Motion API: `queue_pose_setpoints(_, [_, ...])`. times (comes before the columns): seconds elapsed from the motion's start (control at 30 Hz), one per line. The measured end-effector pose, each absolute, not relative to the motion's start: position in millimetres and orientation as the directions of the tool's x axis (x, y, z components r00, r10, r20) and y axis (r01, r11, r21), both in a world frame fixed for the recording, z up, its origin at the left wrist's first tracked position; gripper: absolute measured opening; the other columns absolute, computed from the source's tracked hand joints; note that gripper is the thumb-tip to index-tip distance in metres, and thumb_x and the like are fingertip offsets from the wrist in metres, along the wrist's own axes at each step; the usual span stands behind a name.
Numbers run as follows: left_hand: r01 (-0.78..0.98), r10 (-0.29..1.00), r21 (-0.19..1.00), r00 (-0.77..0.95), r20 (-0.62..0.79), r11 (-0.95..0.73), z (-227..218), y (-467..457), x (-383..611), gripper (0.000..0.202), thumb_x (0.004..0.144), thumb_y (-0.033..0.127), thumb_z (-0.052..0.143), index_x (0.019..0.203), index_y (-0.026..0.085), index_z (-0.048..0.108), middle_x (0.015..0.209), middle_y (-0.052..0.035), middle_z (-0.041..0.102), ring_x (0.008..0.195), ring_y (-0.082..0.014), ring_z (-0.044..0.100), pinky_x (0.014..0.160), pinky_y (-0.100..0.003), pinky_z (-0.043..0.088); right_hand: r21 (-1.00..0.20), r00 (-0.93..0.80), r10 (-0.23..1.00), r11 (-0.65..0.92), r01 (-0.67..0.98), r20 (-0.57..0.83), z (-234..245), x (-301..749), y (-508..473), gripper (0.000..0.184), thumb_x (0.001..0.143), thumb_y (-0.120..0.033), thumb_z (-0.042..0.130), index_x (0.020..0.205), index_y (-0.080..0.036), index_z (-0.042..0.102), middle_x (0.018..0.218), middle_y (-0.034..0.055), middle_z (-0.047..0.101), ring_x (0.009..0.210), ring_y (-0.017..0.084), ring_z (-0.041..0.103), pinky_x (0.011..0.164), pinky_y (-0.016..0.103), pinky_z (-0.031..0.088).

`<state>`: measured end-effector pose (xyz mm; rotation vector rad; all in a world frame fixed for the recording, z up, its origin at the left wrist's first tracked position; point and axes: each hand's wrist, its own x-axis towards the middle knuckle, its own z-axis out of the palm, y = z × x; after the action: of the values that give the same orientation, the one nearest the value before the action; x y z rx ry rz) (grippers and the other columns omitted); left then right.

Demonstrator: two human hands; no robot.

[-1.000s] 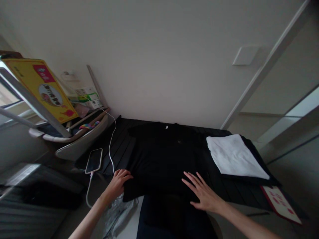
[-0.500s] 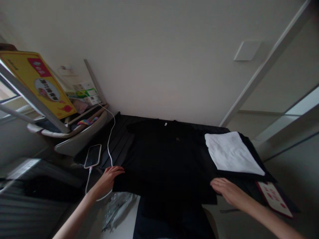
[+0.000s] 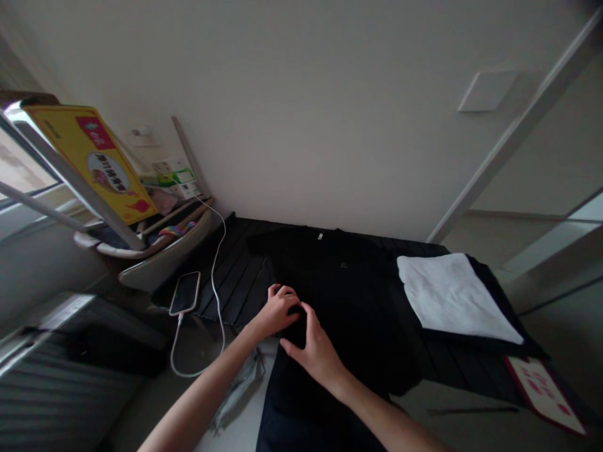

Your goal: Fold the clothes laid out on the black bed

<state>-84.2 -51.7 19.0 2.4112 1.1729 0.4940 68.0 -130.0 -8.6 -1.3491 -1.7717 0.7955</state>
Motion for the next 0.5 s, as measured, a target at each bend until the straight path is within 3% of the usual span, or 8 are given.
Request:
queue_pose_setpoints(0.07, [0.648, 0.822, 0.548, 0.552, 0.140, -0.529, 17.2, -47.0, -79.1, 0.013, 0.081, 0.027, 0.062, 0.093, 0.026, 0.067, 0.099, -0.0035, 0.067, 0.113, -0.0260, 0.050, 0.111, -0.052, 0.012, -0.843, -0.057, 0.982, 0.186, 0.504, 0.183, -13.0, 60.0, -119.0, 0.061, 0.079, -0.024, 0.058, 0.134, -0.014, 0.033, 0.131, 0.0190, 0.053, 0.120, 0.031, 0.055, 0.095, 0.047, 0.049])
queue_pose_setpoints(0.13, [0.627, 0.853, 0.615, 0.499, 0.153, -0.478, 12.3, -40.6, -84.0, 0.017, 0.081, 0.036, 0.065, 0.096, 0.027, 0.067, 0.105, -0.0033, 0.066, 0.116, -0.0260, 0.049, 0.111, -0.050, 0.016, -0.854, -0.003, 0.988, 0.136, 0.503, 0.155, -15.6, 67.1, -110.9, 0.047, 0.079, -0.013, 0.048, 0.125, -0.017, 0.041, 0.115, 0.0138, 0.063, 0.105, 0.028, 0.064, 0.088, 0.044, 0.052])
queue_pose_setpoints(0.2, [0.584, 0.929, 0.745, 0.346, 0.130, -0.322, 3.5, -28.7, -95.6, 0.026, 0.080, 0.039, 0.067, 0.104, 0.028, 0.065, 0.114, -0.0033, 0.064, 0.119, -0.0259, 0.048, 0.109, -0.046, 0.024, -0.860, 0.007, 0.987, 0.137, 0.492, 0.161, -14.9, 79.9, -108.7, 0.047, 0.077, -0.008, 0.043, 0.122, -0.022, 0.045, 0.110, 0.0086, 0.066, 0.100, 0.025, 0.066, 0.088, 0.042, 0.053])
queue_pose_setpoints(0.27, [0.468, 0.998, 0.884, 0.055, -0.019, -0.009, -8.1, -9.5, -109.3, 0.037, 0.079, 0.037, 0.068, 0.114, 0.028, 0.060, 0.115, -0.0053, 0.063, 0.112, -0.0251, 0.054, 0.102, -0.041, 0.036, -0.866, -0.014, 0.981, 0.178, 0.467, 0.193, -10.0, 90.3, -112.5, 0.055, 0.074, -0.007, 0.042, 0.126, -0.025, 0.044, 0.120, 0.0059, 0.063, 0.110, 0.023, 0.063, 0.096, 0.041, 0.050])
queue_pose_setpoints(0.33, [0.297, 0.956, 0.915, -0.186, -0.225, 0.273, -19.8, 15.3, -120.9, 0.043, 0.082, 0.037, 0.065, 0.121, 0.023, 0.054, 0.103, -0.0087, 0.066, 0.095, -0.0239, 0.062, 0.088, -0.037, 0.046, -0.876, -0.076, 0.974, 0.227, 0.426, 0.216, -0.9, 94.4, -119.4, 0.063, 0.073, -0.006, 0.040, 0.132, -0.028, 0.041, 0.130, 0.0029, 0.058, 0.120, 0.019, 0.056, 0.103, 0.039, 0.046])
queue_pose_setpoints(0.43, [0.154, 0.888, 0.891, -0.257, -0.381, 0.426, -30.9, 55.0, -129.0, 0.048, 0.088, 0.043, 0.055, 0.127, 0.017, 0.044, 0.087, -0.0089, 0.066, 0.071, -0.0205, 0.066, 0.067, -0.032, 0.051, -0.882, -0.180, 0.954, 0.290, 0.371, 0.238, 17.3, 92.2, -128.3, 0.066, 0.073, -0.006, 0.038, 0.135, -0.029, 0.043, 0.135, -0.0012, 0.056, 0.126, 0.015, 0.051, 0.108, 0.035, 0.041])
queue_pose_setpoints(0.5, [0.052, 0.866, 0.887, -0.245, -0.435, 0.460, -33.0, 78.2, -128.0, 0.051, 0.091, 0.047, 0.049, 0.132, 0.019, 0.037, 0.090, -0.0091, 0.066, 0.065, -0.0174, 0.066, 0.063, -0.029, 0.051, -0.877, -0.235, 0.940, 0.320, 0.358, 0.247, 29.7, 89.9, -130.1, 0.065, 0.074, -0.005, 0.038, 0.134, -0.029, 0.046, 0.134, -0.0022, 0.057, 0.125, 0.014, 0.052, 0.108, 0.033, 0.041])
